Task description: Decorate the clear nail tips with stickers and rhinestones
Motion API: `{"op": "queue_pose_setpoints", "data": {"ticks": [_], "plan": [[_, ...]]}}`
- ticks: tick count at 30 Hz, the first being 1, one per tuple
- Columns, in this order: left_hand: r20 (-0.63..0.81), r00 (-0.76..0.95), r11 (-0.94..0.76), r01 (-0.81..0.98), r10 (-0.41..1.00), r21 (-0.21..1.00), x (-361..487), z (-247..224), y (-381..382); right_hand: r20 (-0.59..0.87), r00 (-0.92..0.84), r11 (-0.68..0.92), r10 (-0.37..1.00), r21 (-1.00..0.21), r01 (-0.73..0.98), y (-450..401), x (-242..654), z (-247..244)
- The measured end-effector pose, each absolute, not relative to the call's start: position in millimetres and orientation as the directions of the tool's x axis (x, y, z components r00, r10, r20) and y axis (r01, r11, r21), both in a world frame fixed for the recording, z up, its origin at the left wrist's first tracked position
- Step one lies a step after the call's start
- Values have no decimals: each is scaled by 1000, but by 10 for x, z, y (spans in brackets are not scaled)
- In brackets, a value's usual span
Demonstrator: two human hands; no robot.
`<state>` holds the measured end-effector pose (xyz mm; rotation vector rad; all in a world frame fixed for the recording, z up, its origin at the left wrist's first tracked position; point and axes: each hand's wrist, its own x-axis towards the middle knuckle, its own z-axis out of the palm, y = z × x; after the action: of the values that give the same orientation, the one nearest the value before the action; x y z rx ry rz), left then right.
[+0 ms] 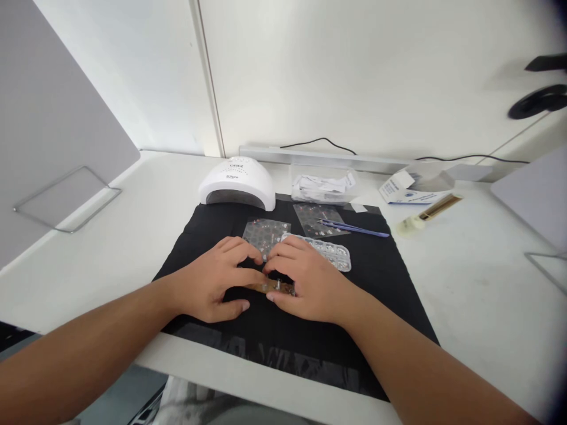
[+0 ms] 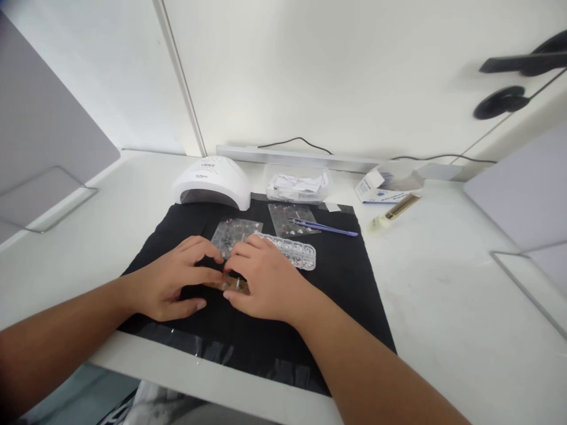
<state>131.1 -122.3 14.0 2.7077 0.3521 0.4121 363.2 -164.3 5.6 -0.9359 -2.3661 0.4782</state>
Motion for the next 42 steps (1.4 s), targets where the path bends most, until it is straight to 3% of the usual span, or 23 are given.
{"op": "queue_pose_setpoints", "data": {"ticks": [14, 23, 30, 42], "plan": [[239, 930, -913, 180, 280, 367, 1319, 156, -1248, 356, -589, 684, 726, -470, 558, -1674, 3576, 33], [199, 928, -879, 206, 315, 430, 1310, 160, -1249, 353, -576, 663, 738, -538, 520, -1687, 3592, 58], [363, 851, -838, 150, 379, 524, 1233, 128, -1192, 475, -418, 624, 774, -682, 381, -1621, 3748, 68], [349, 805, -764, 188, 480, 617, 1169, 117, -1022, 489, -295, 570, 821, -668, 478, -1548, 3836, 39]]}}
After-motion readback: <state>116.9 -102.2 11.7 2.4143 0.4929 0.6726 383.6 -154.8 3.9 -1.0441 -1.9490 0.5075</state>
